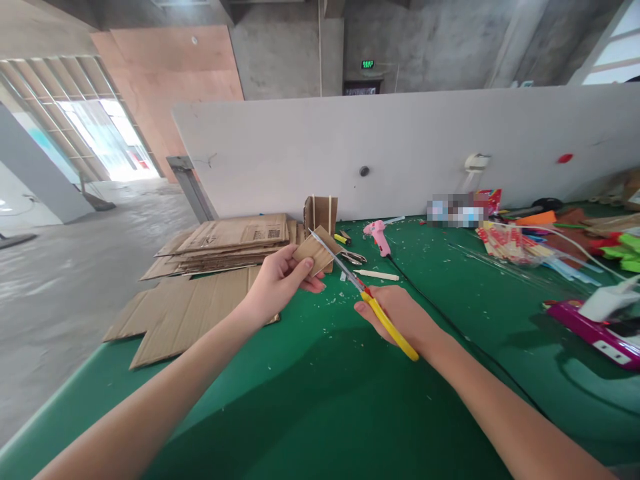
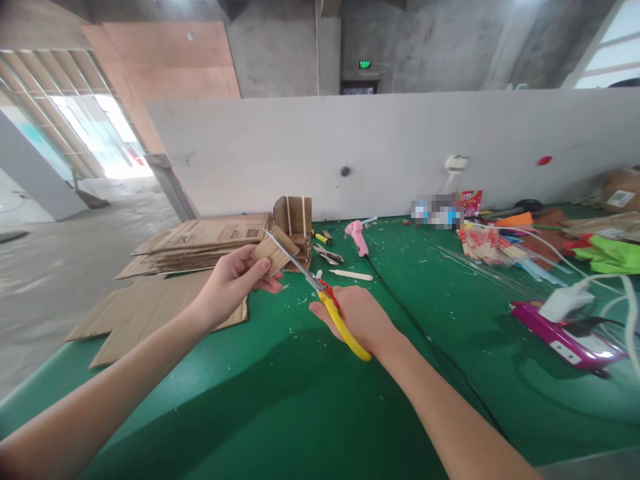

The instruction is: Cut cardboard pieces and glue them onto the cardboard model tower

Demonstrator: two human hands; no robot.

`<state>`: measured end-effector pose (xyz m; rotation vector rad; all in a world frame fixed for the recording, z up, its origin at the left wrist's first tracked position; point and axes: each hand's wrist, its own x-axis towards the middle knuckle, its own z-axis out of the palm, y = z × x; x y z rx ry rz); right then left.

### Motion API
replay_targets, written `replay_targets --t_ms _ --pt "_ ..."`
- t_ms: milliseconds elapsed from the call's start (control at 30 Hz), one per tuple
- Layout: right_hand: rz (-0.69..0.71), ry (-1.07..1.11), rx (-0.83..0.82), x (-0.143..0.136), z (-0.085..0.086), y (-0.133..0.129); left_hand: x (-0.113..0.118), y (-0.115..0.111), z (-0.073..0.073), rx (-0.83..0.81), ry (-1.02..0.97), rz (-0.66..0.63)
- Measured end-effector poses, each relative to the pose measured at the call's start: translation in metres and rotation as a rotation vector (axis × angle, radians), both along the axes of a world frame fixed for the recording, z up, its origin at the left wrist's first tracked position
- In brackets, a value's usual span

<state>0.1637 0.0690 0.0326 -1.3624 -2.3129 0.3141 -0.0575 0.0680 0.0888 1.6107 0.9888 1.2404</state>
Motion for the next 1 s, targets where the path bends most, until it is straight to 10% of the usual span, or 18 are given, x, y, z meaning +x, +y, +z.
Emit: replay_targets --t_ms 1000 --pt "0.130 0.352 -0.079 -0.007 0.000 -0.011 -0.008 -0.003 0.010 -0.010 0.016 -0.094"
